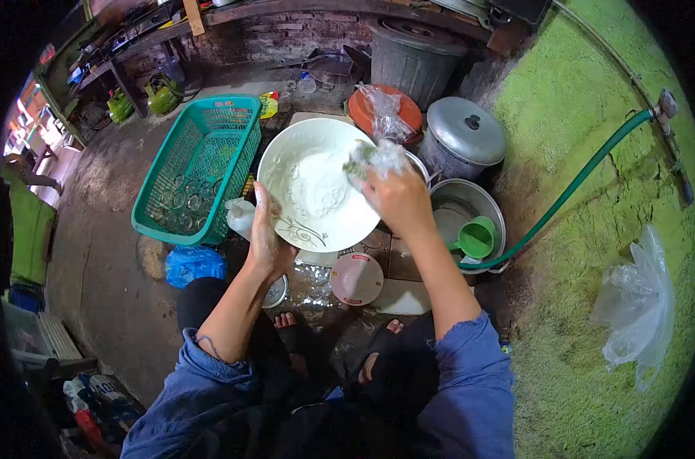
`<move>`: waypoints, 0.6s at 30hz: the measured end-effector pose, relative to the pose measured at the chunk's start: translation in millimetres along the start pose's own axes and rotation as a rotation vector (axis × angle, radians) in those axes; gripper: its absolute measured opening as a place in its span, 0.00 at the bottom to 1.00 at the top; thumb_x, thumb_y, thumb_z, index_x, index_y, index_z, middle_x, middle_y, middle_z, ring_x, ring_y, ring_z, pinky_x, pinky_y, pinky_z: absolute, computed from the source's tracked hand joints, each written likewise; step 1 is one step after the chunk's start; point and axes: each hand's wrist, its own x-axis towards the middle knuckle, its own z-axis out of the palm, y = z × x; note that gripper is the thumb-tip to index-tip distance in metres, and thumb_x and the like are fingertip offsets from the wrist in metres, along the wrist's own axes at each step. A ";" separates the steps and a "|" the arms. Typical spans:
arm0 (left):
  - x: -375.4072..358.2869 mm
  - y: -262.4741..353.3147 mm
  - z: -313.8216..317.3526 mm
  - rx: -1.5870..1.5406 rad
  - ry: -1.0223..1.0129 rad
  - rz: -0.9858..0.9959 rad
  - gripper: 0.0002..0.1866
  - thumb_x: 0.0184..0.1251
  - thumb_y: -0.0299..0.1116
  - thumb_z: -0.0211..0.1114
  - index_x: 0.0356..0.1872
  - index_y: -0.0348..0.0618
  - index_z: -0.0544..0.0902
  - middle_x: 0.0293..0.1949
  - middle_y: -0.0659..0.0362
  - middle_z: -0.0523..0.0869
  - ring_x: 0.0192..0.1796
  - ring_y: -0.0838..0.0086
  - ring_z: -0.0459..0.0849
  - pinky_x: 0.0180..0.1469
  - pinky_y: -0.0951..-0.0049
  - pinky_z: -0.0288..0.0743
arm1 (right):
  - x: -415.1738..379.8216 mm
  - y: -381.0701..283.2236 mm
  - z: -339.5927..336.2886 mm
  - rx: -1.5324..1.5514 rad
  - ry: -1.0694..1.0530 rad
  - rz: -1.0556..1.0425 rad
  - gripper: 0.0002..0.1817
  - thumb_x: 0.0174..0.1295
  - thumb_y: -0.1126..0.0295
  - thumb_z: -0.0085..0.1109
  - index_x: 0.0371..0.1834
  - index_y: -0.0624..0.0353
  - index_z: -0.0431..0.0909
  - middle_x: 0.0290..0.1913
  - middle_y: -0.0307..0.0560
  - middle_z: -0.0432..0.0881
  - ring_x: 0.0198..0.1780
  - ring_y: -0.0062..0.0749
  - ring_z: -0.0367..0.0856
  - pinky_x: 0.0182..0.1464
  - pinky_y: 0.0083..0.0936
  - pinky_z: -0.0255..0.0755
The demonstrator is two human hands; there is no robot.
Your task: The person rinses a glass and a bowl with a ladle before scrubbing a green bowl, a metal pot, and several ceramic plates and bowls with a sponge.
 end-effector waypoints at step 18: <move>10.8 2.0 -12.9 0.022 0.151 -0.009 0.44 0.68 0.71 0.39 0.71 0.44 0.59 0.64 0.48 0.72 0.64 0.56 0.73 0.64 0.51 0.69 | -17.7 -93.6 -8.6 0.164 -0.336 -0.113 0.26 0.64 0.60 0.54 0.67 0.48 0.70 0.39 0.50 0.84 0.39 0.42 0.84 0.40 0.36 0.79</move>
